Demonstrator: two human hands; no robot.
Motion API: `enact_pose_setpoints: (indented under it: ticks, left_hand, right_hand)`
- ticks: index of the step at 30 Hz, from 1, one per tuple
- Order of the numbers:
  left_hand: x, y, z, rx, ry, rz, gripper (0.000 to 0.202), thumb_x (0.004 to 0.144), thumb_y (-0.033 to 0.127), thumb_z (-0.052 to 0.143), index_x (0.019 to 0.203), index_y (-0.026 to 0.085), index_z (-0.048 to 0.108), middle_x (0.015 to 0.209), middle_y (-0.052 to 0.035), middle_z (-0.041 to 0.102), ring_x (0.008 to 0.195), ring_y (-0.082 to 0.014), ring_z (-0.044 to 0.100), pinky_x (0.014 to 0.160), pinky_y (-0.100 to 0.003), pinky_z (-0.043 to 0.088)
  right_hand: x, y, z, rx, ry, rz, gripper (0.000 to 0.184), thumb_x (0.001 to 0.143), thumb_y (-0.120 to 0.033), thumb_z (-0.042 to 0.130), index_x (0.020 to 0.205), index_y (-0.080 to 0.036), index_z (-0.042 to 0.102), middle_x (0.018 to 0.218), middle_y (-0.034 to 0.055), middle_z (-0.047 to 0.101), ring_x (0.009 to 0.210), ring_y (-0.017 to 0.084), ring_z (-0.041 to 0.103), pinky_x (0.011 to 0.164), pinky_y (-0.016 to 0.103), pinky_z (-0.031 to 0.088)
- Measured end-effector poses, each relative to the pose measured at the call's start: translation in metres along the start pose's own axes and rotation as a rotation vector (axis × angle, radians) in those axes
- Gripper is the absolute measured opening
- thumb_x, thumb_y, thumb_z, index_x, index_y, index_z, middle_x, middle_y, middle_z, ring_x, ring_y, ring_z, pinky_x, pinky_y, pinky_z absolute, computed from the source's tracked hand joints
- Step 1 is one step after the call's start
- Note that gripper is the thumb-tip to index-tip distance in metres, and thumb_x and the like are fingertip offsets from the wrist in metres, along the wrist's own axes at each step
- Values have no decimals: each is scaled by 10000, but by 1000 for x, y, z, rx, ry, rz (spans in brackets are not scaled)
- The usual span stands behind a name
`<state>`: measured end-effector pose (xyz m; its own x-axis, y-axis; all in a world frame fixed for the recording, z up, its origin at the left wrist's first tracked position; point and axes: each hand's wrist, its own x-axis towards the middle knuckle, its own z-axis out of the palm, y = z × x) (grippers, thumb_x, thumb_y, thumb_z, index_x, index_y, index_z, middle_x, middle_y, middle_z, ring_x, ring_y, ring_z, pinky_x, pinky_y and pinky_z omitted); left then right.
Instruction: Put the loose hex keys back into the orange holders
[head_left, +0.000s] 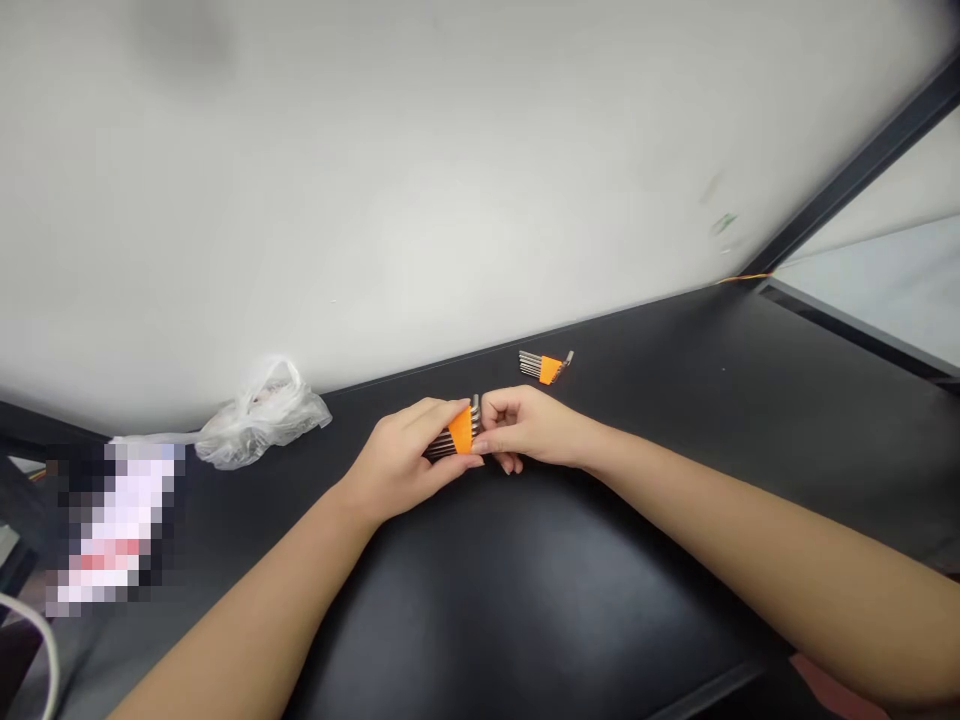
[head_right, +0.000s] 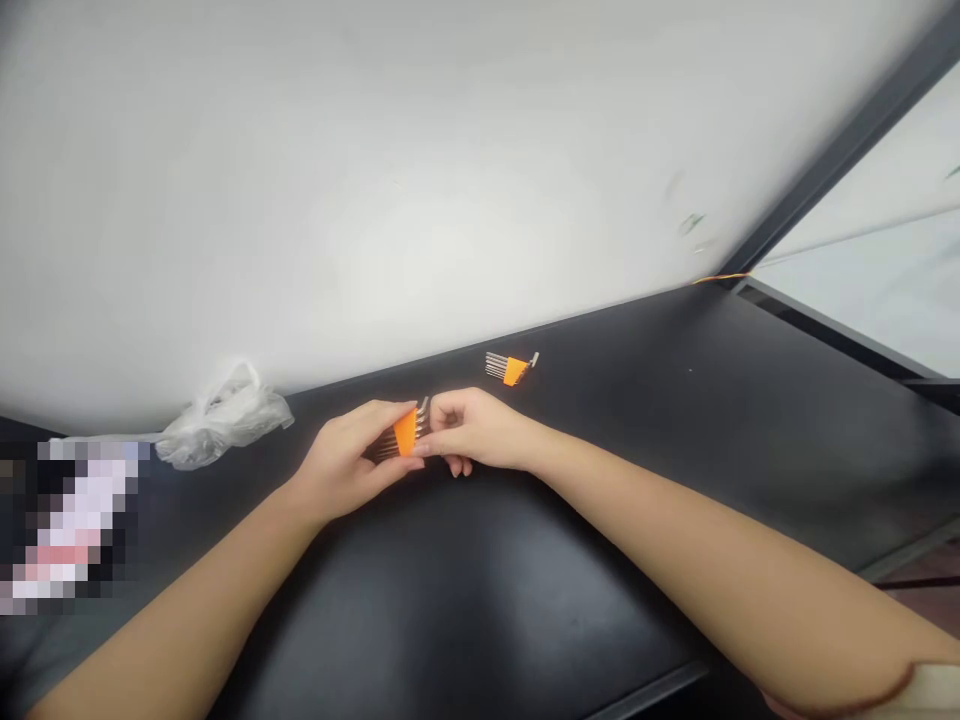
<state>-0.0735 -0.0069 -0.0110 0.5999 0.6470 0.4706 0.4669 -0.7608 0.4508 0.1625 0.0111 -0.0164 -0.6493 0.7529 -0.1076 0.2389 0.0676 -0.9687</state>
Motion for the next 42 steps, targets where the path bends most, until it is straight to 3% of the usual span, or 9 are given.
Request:
enact_pose_setpoints:
  ticks: [4, 6, 8, 12, 19, 23, 28, 35, 42]
  left_hand:
    - [1, -4, 2, 144, -27, -86, 532, 916, 405, 696, 1394, 238, 532, 1255, -92, 683, 1131, -249, 653, 994, -418, 516]
    - [1, -10, 3, 228, -50, -142, 496, 916, 383, 687, 1371, 238, 553, 1245, -89, 688, 1150, -273, 639, 1027, -467, 483]
    - [1, -16, 4, 288, -69, -198, 459, 915, 356, 675, 1346, 238, 574, 1235, -89, 688, 1164, -291, 626, 1040, -501, 461]
    - [-1, -26, 6, 363, -86, -269, 420, 940, 349, 623, 1344, 240, 584, 1258, -100, 678, 1221, -318, 592, 1043, -531, 449]
    - [-1, -26, 8, 425, -29, -299, 495, 948, 373, 594, 1410, 206, 537, 1421, -142, 594, 1361, -376, 490, 1073, -580, 428]
    - [4, -14, 5, 406, 39, -210, 428, 933, 318, 613, 1347, 215, 577, 1420, -126, 589, 1395, -353, 455, 1129, -576, 387]
    - [6, -6, 4, 355, 43, -106, 336, 924, 255, 621, 1260, 246, 625, 1350, -94, 635, 1369, -323, 482, 1134, -561, 392]
    - [5, -8, 5, 340, 39, -98, 285, 932, 253, 614, 1215, 242, 642, 1327, -88, 646, 1342, -316, 504, 1114, -550, 414]
    - [7, 2, 4, 324, -15, -85, 231, 951, 256, 593, 1171, 226, 656, 1262, -86, 679, 1239, -296, 581, 1052, -512, 459]
  right_hand:
    - [-9, -9, -29, -656, 258, -205, 399, 900, -550, 653, 762, -182, 586, 772, 38, 628, 725, 167, 582, 685, 302, 454]
    - [-16, -8, -56, -906, 443, -224, 325, 950, -498, 593, 894, -184, 658, 964, 98, 653, 884, 218, 595, 802, 350, 457]
    - [-21, 1, -84, -1053, 538, -139, 342, 938, -497, 602, 1057, -184, 673, 1156, 148, 618, 1036, 278, 575, 892, 395, 450]
    - [-21, 28, -116, -1095, 435, 133, 539, 845, -653, 654, 1126, -193, 643, 1167, 160, 576, 1065, 320, 544, 864, 407, 472]
    - [-5, 30, -90, -1092, 338, 95, 347, 954, -519, 563, 973, -174, 596, 1013, 104, 549, 819, 204, 560, 720, 311, 442]
    - [-4, 21, -70, -1033, 274, -7, 294, 972, -470, 569, 1014, -182, 613, 1042, 68, 542, 685, 125, 531, 659, 269, 414]
    - [-4, 15, -51, -1060, 225, -175, 196, 1007, -343, 530, 1056, -196, 650, 1060, 66, 565, 700, 120, 536, 671, 260, 393]
    - [3, 22, -45, -1282, 360, -15, 254, 1034, -360, 448, 992, -161, 598, 874, 82, 625, 701, 169, 551, 609, 278, 307]
    - [9, 26, -54, -1183, 320, 16, 102, 976, -226, 504, 908, -171, 557, 827, 82, 664, 674, 170, 555, 614, 280, 309]
